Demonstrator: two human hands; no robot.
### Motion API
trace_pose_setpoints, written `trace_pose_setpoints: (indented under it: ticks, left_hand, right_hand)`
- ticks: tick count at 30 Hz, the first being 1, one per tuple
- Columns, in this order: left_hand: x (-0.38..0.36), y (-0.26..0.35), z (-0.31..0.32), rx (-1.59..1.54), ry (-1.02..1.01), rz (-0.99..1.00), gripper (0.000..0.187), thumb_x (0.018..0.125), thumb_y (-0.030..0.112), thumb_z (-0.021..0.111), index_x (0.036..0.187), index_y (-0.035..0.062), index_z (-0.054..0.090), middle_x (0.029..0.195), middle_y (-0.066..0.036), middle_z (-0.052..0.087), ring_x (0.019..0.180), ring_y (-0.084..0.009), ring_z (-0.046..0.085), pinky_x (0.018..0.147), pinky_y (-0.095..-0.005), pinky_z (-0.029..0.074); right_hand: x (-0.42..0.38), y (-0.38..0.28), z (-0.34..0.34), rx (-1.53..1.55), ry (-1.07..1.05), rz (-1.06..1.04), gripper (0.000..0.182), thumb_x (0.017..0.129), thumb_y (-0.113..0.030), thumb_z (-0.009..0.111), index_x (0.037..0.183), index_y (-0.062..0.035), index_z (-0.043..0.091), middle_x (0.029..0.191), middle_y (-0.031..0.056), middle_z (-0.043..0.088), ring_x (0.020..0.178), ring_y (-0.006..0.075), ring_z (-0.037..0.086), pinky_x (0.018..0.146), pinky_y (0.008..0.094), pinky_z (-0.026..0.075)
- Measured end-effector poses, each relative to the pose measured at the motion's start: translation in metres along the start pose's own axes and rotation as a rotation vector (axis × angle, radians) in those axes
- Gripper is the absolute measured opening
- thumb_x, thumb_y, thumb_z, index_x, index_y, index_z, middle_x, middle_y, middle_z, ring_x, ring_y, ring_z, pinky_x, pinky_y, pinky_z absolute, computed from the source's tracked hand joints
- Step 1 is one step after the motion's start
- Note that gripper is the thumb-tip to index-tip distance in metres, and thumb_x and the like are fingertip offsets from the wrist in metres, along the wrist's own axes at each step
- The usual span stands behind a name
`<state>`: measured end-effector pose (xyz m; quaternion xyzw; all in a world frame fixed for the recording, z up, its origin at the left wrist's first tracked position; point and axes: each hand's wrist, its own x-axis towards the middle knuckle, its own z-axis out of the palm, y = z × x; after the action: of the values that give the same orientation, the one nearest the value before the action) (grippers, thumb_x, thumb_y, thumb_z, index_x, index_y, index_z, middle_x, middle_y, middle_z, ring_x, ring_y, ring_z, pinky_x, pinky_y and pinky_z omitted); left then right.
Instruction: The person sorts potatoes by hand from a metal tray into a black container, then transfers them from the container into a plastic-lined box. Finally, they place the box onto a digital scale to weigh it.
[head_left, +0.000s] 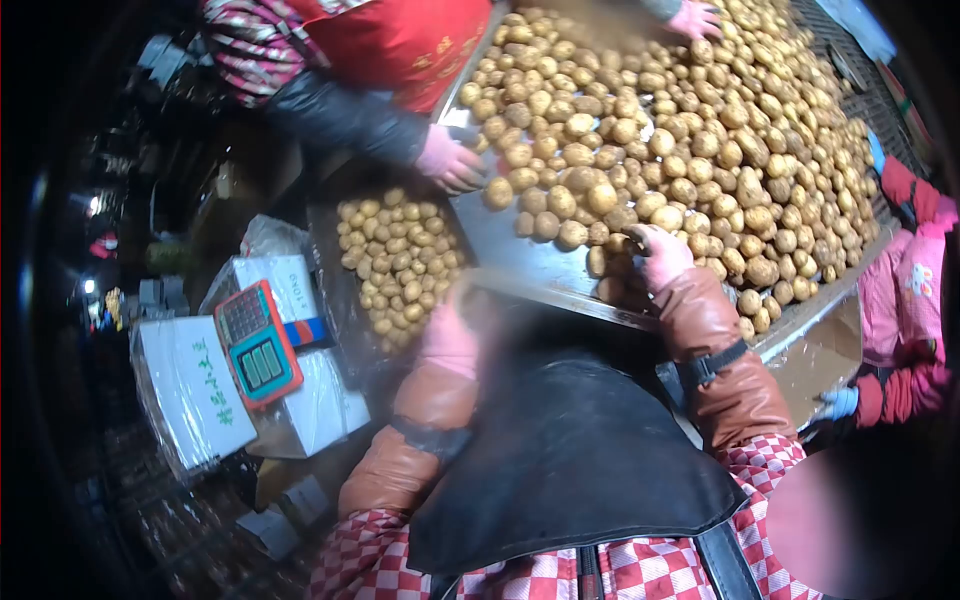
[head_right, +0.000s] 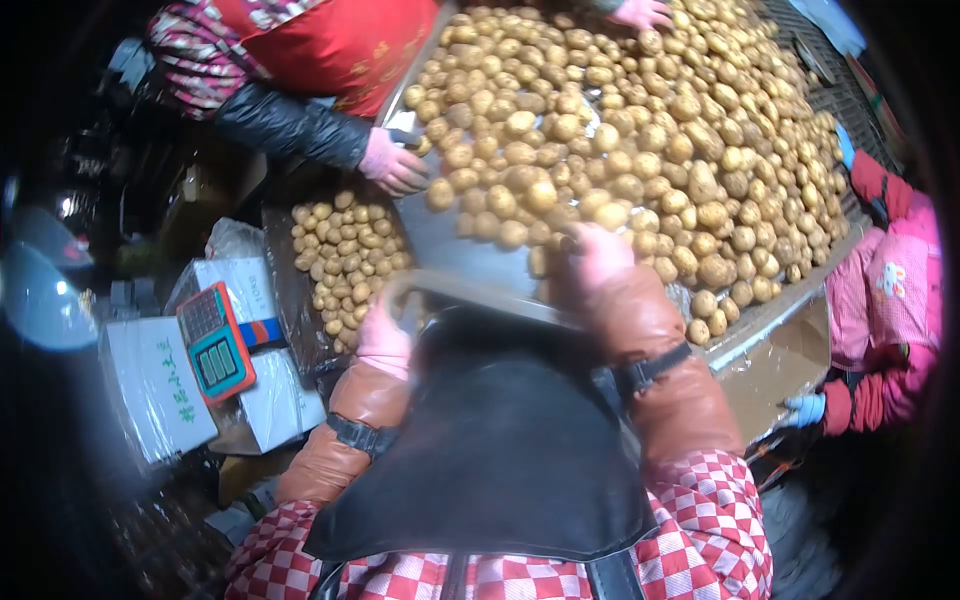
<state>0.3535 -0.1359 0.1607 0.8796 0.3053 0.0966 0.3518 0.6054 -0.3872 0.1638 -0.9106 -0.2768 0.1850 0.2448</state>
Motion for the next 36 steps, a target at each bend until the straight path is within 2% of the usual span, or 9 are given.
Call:
trace_pose_setpoints:
  ticks: [2, 4, 10, 12, 14, 23, 24, 28, 36]
  left_hand:
    - [-0.006, 0.033, -0.024, -0.004, -0.037, -0.041, 0.042, 0.089, 0.015, 0.066, 0.128, 0.0055, 0.058, 0.121, -0.018, 0.062, 0.112, -0.0305, 0.06, 0.096, -0.0381, 0.048]
    - [-0.012, 0.03, -0.028, -0.019, 0.01, 0.005, 0.047, 0.087, 0.011, 0.068, 0.132, 0.004, 0.055, 0.121, -0.017, 0.063, 0.109, -0.0272, 0.062, 0.094, -0.036, 0.05]
    - [-0.041, 0.024, -0.037, -1.132, 0.096, -0.382, 0.044, 0.091, 0.016, 0.067, 0.132, 0.0035, 0.055, 0.119, -0.016, 0.065, 0.105, -0.023, 0.066, 0.09, -0.0327, 0.052]
    - [-0.048, 0.014, -0.031, -1.045, 0.093, -0.448, 0.046, 0.091, 0.021, 0.069, 0.131, 0.0043, 0.056, 0.117, -0.017, 0.066, 0.103, -0.0228, 0.067, 0.09, -0.0331, 0.052]
    - [-0.05, 0.039, -0.047, -0.134, 0.03, -0.41, 0.042, 0.092, 0.019, 0.068, 0.13, 0.0035, 0.058, 0.117, -0.017, 0.067, 0.104, -0.0213, 0.067, 0.091, -0.0319, 0.052]
    - [-0.061, 0.015, -0.009, -0.514, 0.117, -0.15, 0.031, 0.092, 0.012, 0.066, 0.122, 0.0038, 0.063, 0.116, -0.016, 0.068, 0.107, -0.0212, 0.066, 0.094, -0.0329, 0.05]
    - [-0.06, 0.01, -0.01, -0.189, 0.121, -0.07, 0.031, 0.092, 0.014, 0.066, 0.121, 0.0045, 0.064, 0.118, -0.016, 0.067, 0.111, -0.0229, 0.064, 0.098, -0.0332, 0.049]
    - [-0.064, 0.018, -0.015, -0.05, 0.066, -0.119, 0.032, 0.092, 0.017, 0.066, 0.123, 0.0072, 0.064, 0.123, -0.016, 0.066, 0.115, -0.0255, 0.063, 0.1, -0.0336, 0.048]
    - [-0.066, 0.037, -0.036, -0.297, 0.107, -0.086, 0.033, 0.092, 0.021, 0.067, 0.122, 0.0077, 0.065, 0.115, -0.017, 0.069, 0.108, -0.0265, 0.067, 0.093, -0.0345, 0.051]
  right_hand:
    - [0.003, -0.09, -0.054, -0.268, -0.347, 0.081, 0.026, 0.086, -0.016, 0.055, 0.103, -0.0102, 0.073, 0.109, 0.0171, 0.069, 0.103, 0.0326, 0.066, 0.091, 0.0388, 0.052]
    - [0.008, -0.097, -0.053, -0.192, -0.398, 0.074, 0.026, 0.084, -0.017, 0.054, 0.099, -0.0083, 0.074, 0.105, 0.0183, 0.069, 0.1, 0.0329, 0.067, 0.089, 0.0388, 0.054]
    - [0.001, -0.134, -0.078, -0.396, -0.479, -0.009, 0.032, 0.087, -0.02, 0.05, 0.103, -0.0047, 0.072, 0.108, 0.0202, 0.068, 0.101, 0.0329, 0.067, 0.09, 0.0383, 0.053]
    - [0.002, -0.137, -0.079, -0.396, -0.465, 0.008, 0.032, 0.088, -0.021, 0.049, 0.104, -0.0044, 0.071, 0.11, 0.0202, 0.068, 0.102, 0.0329, 0.066, 0.09, 0.0385, 0.053]
    - [0.002, -0.138, -0.078, -0.383, -0.454, 0.018, 0.033, 0.09, -0.021, 0.048, 0.106, -0.0041, 0.071, 0.111, 0.0202, 0.068, 0.103, 0.0329, 0.066, 0.09, 0.0387, 0.052]
    - [0.01, -0.086, -0.043, -0.286, -0.377, 0.028, 0.034, 0.093, -0.021, 0.045, 0.11, -0.0035, 0.068, 0.113, 0.0194, 0.067, 0.105, 0.0324, 0.065, 0.09, 0.0391, 0.051]
    - [0.016, -0.071, -0.033, -0.263, -0.357, 0.024, 0.034, 0.093, -0.021, 0.045, 0.11, -0.0036, 0.068, 0.113, 0.0193, 0.067, 0.105, 0.0322, 0.065, 0.09, 0.0391, 0.051]
    - [0.032, -0.023, -0.005, -0.191, -0.3, 0.022, 0.033, 0.094, -0.021, 0.044, 0.111, -0.0037, 0.067, 0.113, 0.0186, 0.068, 0.104, 0.0317, 0.065, 0.09, 0.0391, 0.051]
    - [0.056, 0.054, 0.042, -0.13, -0.177, 0.05, 0.032, 0.097, -0.021, 0.043, 0.112, -0.0052, 0.066, 0.111, 0.0161, 0.069, 0.103, 0.0298, 0.065, 0.088, 0.0387, 0.05]
